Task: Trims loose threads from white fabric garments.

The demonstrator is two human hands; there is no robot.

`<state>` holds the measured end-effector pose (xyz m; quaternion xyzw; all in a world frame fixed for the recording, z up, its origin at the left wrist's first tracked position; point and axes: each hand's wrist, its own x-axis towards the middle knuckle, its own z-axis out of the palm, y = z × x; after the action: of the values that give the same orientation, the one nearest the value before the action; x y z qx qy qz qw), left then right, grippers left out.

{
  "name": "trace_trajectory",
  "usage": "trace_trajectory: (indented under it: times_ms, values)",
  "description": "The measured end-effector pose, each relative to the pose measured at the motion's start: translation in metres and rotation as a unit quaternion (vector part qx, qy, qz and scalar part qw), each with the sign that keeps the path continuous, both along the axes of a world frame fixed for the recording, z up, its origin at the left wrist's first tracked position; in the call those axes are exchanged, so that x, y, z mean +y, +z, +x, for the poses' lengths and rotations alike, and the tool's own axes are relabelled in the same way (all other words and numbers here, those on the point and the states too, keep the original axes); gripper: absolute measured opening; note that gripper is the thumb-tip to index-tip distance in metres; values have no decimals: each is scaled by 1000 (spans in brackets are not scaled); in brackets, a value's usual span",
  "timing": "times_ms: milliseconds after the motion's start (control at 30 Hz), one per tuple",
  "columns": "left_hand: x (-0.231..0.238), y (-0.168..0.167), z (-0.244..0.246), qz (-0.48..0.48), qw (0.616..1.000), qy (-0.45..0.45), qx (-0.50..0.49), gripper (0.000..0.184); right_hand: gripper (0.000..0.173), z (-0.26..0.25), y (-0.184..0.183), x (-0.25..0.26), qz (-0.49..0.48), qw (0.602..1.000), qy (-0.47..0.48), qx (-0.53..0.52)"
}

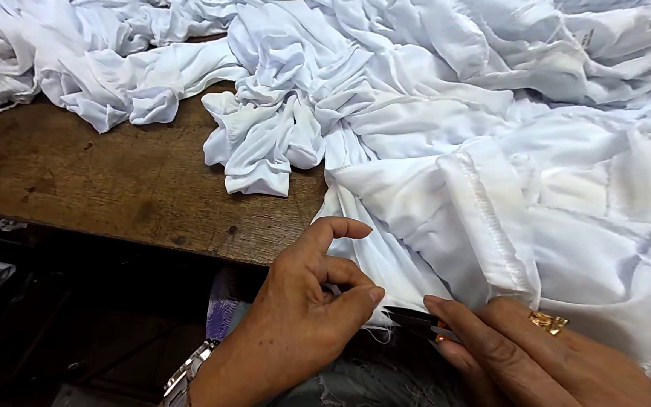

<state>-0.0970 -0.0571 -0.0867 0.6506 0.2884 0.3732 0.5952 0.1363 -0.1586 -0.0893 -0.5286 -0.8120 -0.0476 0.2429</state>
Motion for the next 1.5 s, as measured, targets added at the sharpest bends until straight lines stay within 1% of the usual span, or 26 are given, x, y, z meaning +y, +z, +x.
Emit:
trace_trajectory:
  times_ms: [233, 300, 400, 667, 867, 1167, 1233, 1333, 1400, 1500]
  values:
    - [0, 1, 0, -8, 1000, -2, 7, 50, 34, -1, -1, 1, -3, 1000, 0, 8]
    - [0, 2, 0, -14, 1000, 5, 12, 51, 36, 2, 1, 0, -4, 1000, -1, 4]
    - [0, 3, 0, -38, 999, 19, 16, 48, 40, 6, 4, -3, -6, 1000, 0, -6]
    - [-1, 6, 3, -94, 995, 32, 7, 46, 39, 3, -2, -3, 17, 1000, -6, -15]
    - [-2, 5, 3, -108, 993, 40, 11, 46, 39, 0, -4, -1, 30, 999, -8, -13]
    - [-4, 6, 3, -113, 992, 46, 15, 46, 33, -3, -5, 1, 36, 999, -1, -8]
    - [-4, 4, 1, -121, 992, 32, 4, 43, 33, -1, -6, 0, 15, 1000, 20, 11]
    - [-4, 0, -2, -126, 992, 3, -20, 32, 39, 7, -3, -3, -23, 998, 27, 44]
    - [-4, -2, -5, -123, 992, -9, -33, 27, 40, 12, -2, -4, -23, 999, 12, 41]
    - [-5, -2, -6, -115, 993, -14, -29, 27, 40, 14, -3, -5, -14, 1000, 2, 24]
